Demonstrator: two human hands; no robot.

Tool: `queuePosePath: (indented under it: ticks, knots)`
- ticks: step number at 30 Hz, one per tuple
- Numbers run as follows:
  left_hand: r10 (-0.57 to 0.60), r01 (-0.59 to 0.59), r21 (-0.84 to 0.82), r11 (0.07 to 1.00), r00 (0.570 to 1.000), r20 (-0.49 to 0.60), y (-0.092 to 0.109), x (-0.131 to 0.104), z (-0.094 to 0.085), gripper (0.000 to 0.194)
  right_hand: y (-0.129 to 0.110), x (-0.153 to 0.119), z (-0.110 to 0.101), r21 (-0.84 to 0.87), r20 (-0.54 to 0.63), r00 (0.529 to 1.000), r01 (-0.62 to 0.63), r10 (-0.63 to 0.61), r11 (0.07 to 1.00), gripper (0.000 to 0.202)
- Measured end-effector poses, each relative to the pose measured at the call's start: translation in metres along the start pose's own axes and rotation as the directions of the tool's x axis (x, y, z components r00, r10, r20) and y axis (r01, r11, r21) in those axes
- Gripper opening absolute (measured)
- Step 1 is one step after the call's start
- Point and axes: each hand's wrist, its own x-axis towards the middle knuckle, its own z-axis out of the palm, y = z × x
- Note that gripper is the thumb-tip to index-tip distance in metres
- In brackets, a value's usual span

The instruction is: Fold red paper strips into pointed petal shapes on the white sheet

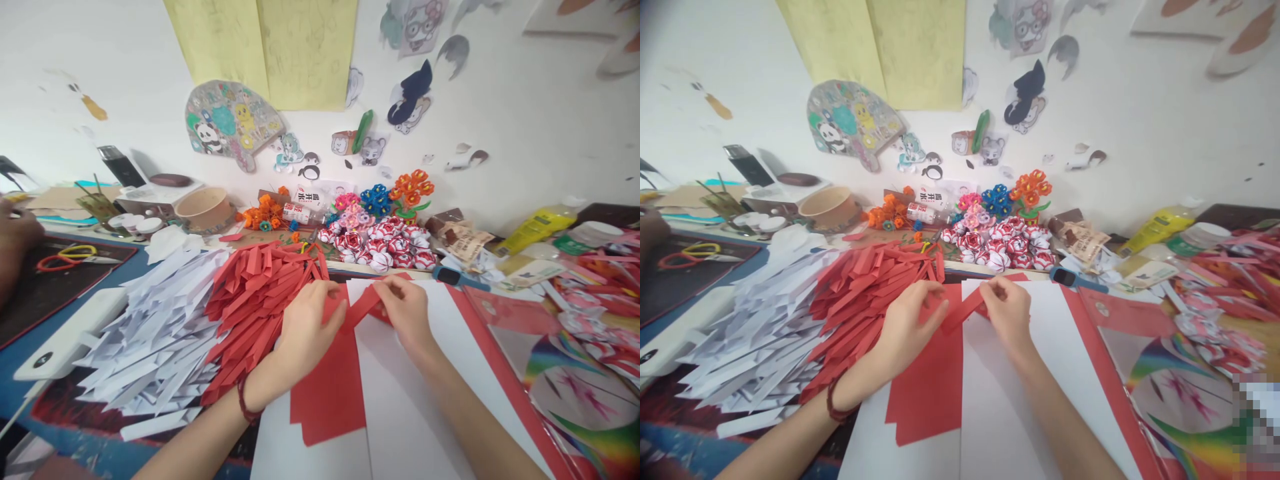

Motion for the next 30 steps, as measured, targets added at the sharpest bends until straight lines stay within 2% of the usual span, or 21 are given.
queuePosePath:
  ticks: [3, 5, 7, 10, 14, 17, 21, 26, 28, 30]
  knots:
    - [0.078, -0.094, 0.144, 0.985, 0.991, 0.111, -0.003, -0.004, 0.008, 0.043, -0.001, -0.008, 0.008, -0.073, 0.067, 0.998, 0.012, -0.007, 0.997, 0.025]
    - [0.07, -0.101, 0.155, 0.983, 0.979, 0.192, -0.005, -0.006, 0.011, 0.049, 0.0, -0.01, 0.01, -0.117, 0.08, 0.997, 0.019, -0.01, 0.993, 0.022]
    - [0.07, -0.105, 0.154, 0.982, 0.973, 0.219, -0.005, -0.006, 0.012, 0.052, 0.001, -0.01, 0.01, -0.134, 0.089, 0.996, 0.021, -0.009, 0.991, 0.022]
    - [0.082, -0.129, 0.199, 0.971, 0.971, 0.226, -0.004, -0.007, 0.01, 0.051, 0.002, -0.009, 0.008, -0.109, 0.113, 0.994, 0.008, 0.005, 0.994, 0.022]
    - [0.083, -0.143, 0.233, 0.962, 0.965, 0.25, -0.003, -0.006, 0.008, 0.035, 0.0, -0.009, 0.008, -0.092, 0.134, 0.991, -0.009, 0.021, 0.996, 0.025]
    - [0.071, -0.126, 0.222, 0.967, 0.968, 0.241, -0.004, -0.006, 0.008, 0.03, 0.0, -0.01, 0.011, -0.045, 0.195, 0.981, -0.01, 0.018, 0.999, 0.028]
    - [0.039, -0.084, 0.212, 0.974, 0.977, 0.207, -0.005, -0.005, 0.009, 0.032, 0.001, -0.011, 0.016, -0.043, 0.336, 0.942, 0.003, 0.011, 0.999, 0.032]
    - [-0.029, -0.001, 0.154, 0.988, 0.981, 0.19, -0.008, -0.004, 0.01, 0.047, 0.001, -0.012, 0.018, -0.019, 0.463, 0.886, -0.007, 0.015, 1.0, 0.031]
    - [-0.073, 0.054, 0.106, 0.993, 0.982, 0.176, -0.01, -0.002, 0.01, 0.043, 0.001, -0.011, 0.018, 0.026, 0.511, 0.859, -0.036, 0.018, 0.999, 0.03]
    - [-0.112, 0.1, 0.085, 0.991, 0.981, 0.16, -0.012, 0.0, 0.009, 0.03, 0.0, -0.011, 0.017, 0.027, 0.545, 0.838, -0.049, 0.026, 0.998, 0.025]
